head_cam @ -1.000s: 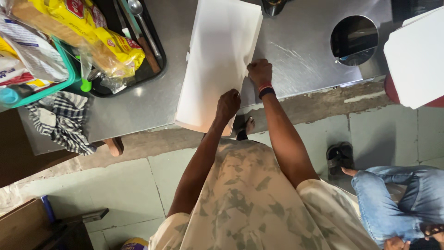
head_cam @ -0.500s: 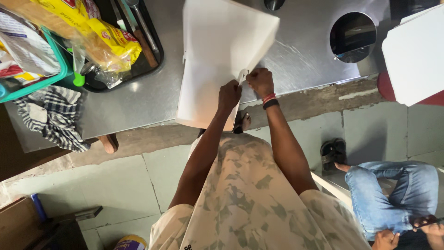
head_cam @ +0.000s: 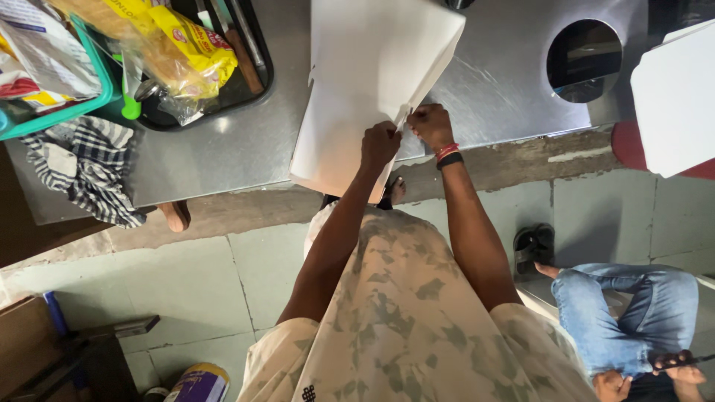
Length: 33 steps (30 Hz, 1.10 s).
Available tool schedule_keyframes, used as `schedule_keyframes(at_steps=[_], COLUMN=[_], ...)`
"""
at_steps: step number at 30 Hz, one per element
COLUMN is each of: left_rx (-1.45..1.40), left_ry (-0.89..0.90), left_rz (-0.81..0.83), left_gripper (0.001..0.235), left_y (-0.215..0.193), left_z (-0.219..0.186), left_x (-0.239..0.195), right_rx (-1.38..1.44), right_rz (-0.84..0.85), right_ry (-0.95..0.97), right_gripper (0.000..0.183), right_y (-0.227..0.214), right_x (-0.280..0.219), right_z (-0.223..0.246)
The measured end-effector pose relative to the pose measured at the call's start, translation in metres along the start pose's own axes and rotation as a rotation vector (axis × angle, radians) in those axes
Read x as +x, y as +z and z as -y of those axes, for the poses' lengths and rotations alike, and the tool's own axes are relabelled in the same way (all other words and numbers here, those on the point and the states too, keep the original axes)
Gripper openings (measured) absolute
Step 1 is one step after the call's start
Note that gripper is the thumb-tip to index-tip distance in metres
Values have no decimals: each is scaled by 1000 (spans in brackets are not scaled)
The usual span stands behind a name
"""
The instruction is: The person assembles flat-packed pizza boxes by folding the cardboard along pre-scored lines and tucking the flaps to form the box shape. They repeat this process for multiple boxes on a stainless steel countertop.
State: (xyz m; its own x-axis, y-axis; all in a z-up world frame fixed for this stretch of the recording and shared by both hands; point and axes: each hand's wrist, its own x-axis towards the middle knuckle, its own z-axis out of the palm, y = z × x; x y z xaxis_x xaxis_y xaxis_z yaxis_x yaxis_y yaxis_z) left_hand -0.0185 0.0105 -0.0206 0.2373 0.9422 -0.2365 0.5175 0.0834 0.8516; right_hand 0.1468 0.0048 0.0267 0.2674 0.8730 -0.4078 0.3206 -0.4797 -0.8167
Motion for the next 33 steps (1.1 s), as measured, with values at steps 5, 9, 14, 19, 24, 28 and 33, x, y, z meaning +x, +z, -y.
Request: schedule_keyframes(at_steps=[5, 9, 14, 19, 24, 28, 33], left_rx=[22, -29, -88, -152, 20, 128, 203], left_ry=[82, 100, 117, 121, 398, 346, 413], left_rz=[-4, -15, -70, -75, -178, -47, 10], left_gripper=[18, 20, 15, 20, 14, 12, 14], left_y=[-1, -11, -17, -17, -10, -8, -14], left_z=[-7, -12, -16, -11, -10, -15, -17], left_x=[-4, -7, -11, -11, -12, -18, -23], right_rx=[-117, -444, -270, -441, -548, -563, -531], right_rz=[5, 60, 114, 38, -45, 28, 11], right_ry=[-142, -242, -96, -464, -612, -375, -411], right_gripper=[15, 21, 21, 18, 21, 22, 19], right_y=[2, 3, -6, -1, 7, 2, 7], right_x=[1, 7, 8, 4, 5, 10, 4], right_z=[-6, -1, -3, -21, -33, -33, -35])
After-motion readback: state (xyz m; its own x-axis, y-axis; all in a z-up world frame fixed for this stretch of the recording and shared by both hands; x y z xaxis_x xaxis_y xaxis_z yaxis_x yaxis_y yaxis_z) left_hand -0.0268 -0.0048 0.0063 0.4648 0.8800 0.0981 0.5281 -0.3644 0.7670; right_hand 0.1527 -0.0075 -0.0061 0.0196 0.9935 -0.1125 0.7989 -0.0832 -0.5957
